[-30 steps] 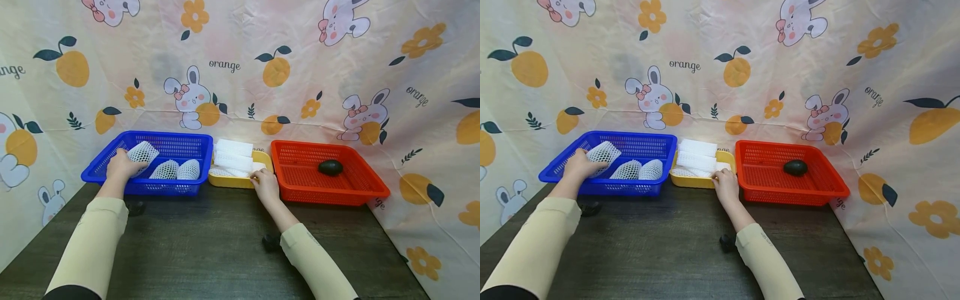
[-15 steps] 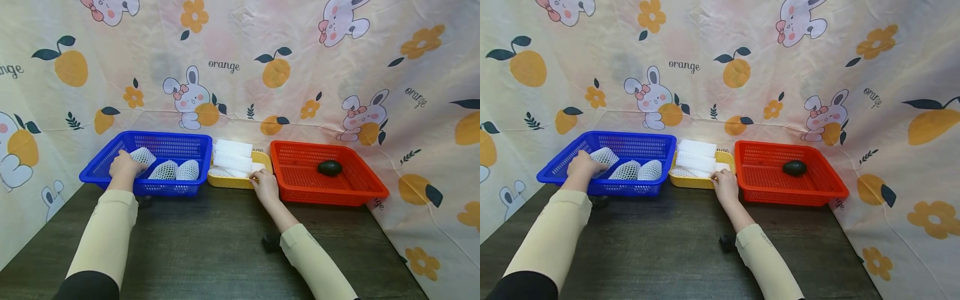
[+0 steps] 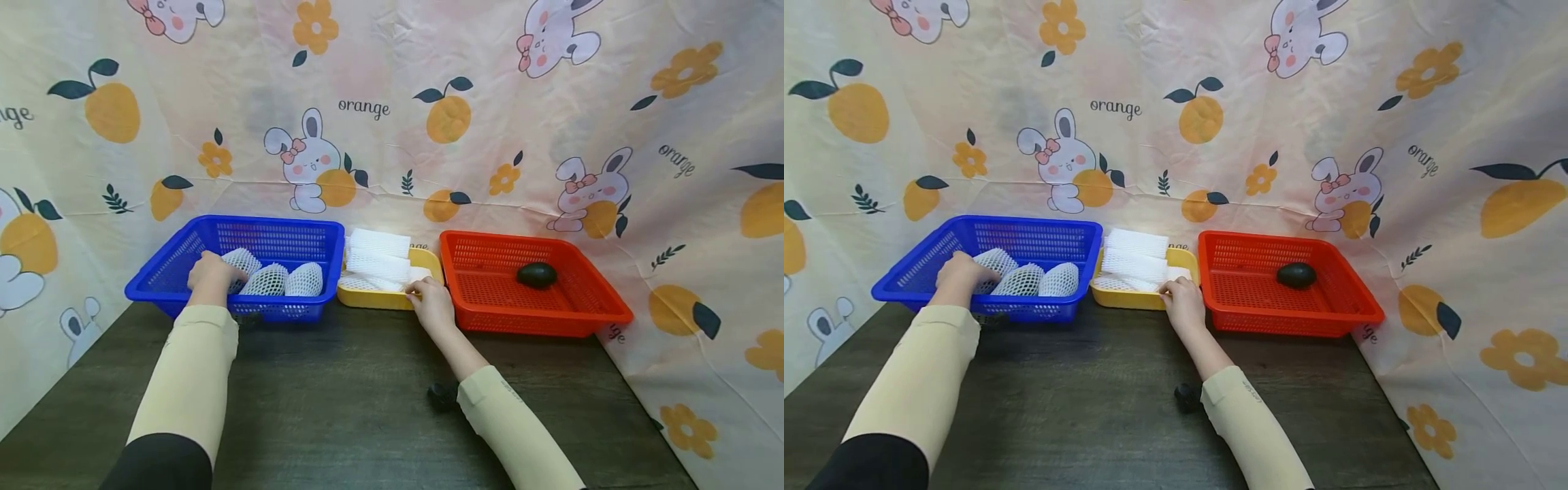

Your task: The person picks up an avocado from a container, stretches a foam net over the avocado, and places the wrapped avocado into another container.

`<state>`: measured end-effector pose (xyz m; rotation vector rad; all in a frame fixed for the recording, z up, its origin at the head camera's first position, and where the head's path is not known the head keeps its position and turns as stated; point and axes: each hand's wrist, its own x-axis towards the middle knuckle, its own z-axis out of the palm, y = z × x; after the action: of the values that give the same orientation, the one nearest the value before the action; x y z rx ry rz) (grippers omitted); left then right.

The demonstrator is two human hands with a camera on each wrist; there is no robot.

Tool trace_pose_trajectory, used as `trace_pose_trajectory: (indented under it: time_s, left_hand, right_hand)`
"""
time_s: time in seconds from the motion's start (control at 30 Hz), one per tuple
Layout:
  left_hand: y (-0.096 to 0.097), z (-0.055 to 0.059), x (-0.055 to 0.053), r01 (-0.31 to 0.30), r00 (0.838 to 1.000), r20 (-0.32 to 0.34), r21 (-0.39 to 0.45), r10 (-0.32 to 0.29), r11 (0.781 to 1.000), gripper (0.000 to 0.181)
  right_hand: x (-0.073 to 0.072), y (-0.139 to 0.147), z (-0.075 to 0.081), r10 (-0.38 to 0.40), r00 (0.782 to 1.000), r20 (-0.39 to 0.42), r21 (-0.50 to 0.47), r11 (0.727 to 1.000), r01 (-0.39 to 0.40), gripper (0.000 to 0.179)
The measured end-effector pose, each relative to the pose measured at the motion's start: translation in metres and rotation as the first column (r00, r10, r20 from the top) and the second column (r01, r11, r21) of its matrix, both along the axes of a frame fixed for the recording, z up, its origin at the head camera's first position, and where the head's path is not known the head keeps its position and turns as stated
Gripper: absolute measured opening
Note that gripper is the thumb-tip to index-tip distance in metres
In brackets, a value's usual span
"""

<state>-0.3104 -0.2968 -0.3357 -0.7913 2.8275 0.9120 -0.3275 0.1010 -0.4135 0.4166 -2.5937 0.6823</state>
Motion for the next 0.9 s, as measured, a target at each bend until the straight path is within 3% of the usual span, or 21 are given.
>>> trace_pose_trajectory:
  time_s: [0.33, 0.53, 0.73, 0.9]
  left_hand:
    - [0.005, 0.004, 0.004, 0.101, 0.984, 0.148, 0.019, -0.103, 0.995, 0.096]
    - [-0.002, -0.002, -0.005, 0.109, 0.971, 0.208, 0.043, -0.116, 0.993, 0.101]
    - [0.003, 0.012, 0.010, 0.102, 0.974, 0.183, 0.161, -0.131, 0.982, 0.095]
    - [-0.001, 0.012, 0.009, 0.128, 0.975, 0.146, 0.235, -0.165, 0.963, 0.081]
  right_hand:
    - [0.000, 0.001, 0.002, -0.019, 1.000, 0.024, 0.015, 1.000, 0.019, 0.006]
    - [0.000, 0.000, 0.001, -0.019, 1.000, 0.008, 0.014, 1.000, 0.018, 0.005]
    - [0.000, 0.000, 0.000, -0.015, 1.000, 0.005, 0.021, 1.000, 0.015, 0.005]
    - [0.000, -0.001, 0.001, -0.012, 1.000, 0.001, 0.018, 1.000, 0.012, 0.005]
